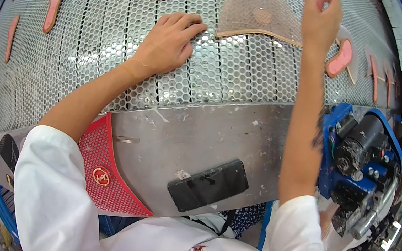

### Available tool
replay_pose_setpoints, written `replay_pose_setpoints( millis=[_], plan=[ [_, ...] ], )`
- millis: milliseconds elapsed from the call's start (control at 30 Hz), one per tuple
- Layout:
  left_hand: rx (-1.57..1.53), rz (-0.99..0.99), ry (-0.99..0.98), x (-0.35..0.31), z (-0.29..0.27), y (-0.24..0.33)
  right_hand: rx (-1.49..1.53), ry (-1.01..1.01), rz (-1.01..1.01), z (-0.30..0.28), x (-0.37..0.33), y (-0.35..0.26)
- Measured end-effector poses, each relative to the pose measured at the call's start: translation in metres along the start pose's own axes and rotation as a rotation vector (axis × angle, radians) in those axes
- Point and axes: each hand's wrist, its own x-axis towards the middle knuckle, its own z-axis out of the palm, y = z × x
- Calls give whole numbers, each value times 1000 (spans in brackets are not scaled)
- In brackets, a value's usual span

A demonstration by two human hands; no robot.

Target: The person repeatedly picks up pink insole pieces and a mesh sandal upper, aligns them under a sewing machine, and sews the edges. They handle the items one at a time, repositioning them on the perforated metal table between cycles.

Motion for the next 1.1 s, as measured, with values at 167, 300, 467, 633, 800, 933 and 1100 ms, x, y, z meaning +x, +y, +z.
replay_pose_setpoints(
  millis=[167,300,467,633,800,933,1100],
  plan=[
    [12,25,15,9,2,5,-37,-203,121,-40,-105,-40],
    [26,32,14,11,1,4,-105,-231,29,-61,-134,-45],
    [57,32,15,9,2,5,182,-366,-140,-172,-178,-64],
    [66,40,25,11,5,7,75,-498,-91,-323,-271,-35],
    [115,71,25,11,5,4,-605,-350,370,-438,-369,15],
    [228,33,-24,13,9,13,-899,-386,475,-478,-403,45],
    [399,-42,-256,21,0,29,-848,-379,480,-482,-425,62]
  ],
)
